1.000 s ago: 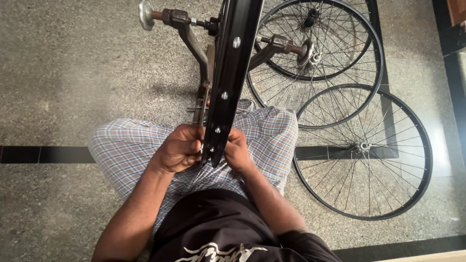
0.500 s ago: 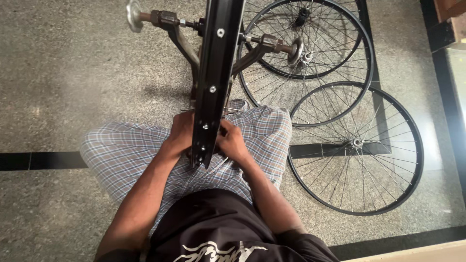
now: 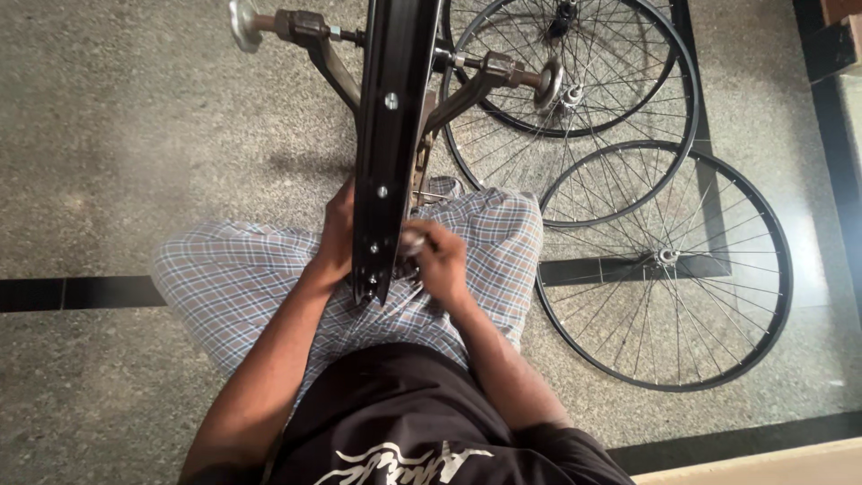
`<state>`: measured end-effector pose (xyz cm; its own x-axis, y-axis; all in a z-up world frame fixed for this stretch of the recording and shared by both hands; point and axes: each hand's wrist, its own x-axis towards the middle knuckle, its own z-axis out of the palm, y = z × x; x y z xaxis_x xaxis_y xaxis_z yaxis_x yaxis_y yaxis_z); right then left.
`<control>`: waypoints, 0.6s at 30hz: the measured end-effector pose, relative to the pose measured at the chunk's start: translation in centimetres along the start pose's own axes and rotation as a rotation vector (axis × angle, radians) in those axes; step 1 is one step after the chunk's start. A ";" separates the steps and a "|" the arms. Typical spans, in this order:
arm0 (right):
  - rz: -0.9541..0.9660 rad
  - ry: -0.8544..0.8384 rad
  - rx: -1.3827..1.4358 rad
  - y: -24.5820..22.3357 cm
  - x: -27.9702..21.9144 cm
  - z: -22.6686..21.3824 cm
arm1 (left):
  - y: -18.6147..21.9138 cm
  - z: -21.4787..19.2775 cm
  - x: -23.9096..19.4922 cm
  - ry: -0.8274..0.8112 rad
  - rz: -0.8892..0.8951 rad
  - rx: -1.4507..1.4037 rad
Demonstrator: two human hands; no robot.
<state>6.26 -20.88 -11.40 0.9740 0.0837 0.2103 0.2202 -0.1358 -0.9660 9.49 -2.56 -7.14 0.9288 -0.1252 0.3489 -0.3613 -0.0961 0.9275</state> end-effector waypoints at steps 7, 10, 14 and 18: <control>0.617 -0.092 0.670 -2.5 3.3 -1.6 | 1.5 0.9 0.8 0.021 -0.217 -0.063; 0.544 -0.149 0.344 -2.9 3.5 -0.4 | 2.3 0.6 0.8 0.052 0.325 0.317; 0.398 -0.135 0.088 -1.2 4.1 0.6 | 2.9 0.6 1.5 0.037 0.026 0.191; 0.331 -0.112 0.044 0.8 3.8 1.4 | 2.3 0.5 0.5 0.031 -0.182 0.150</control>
<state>10.09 -19.32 -11.54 0.9800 0.1500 -0.1309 -0.1115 -0.1312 -0.9851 9.13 -3.30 -4.90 0.9810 -0.0623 0.1837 -0.1937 -0.2603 0.9459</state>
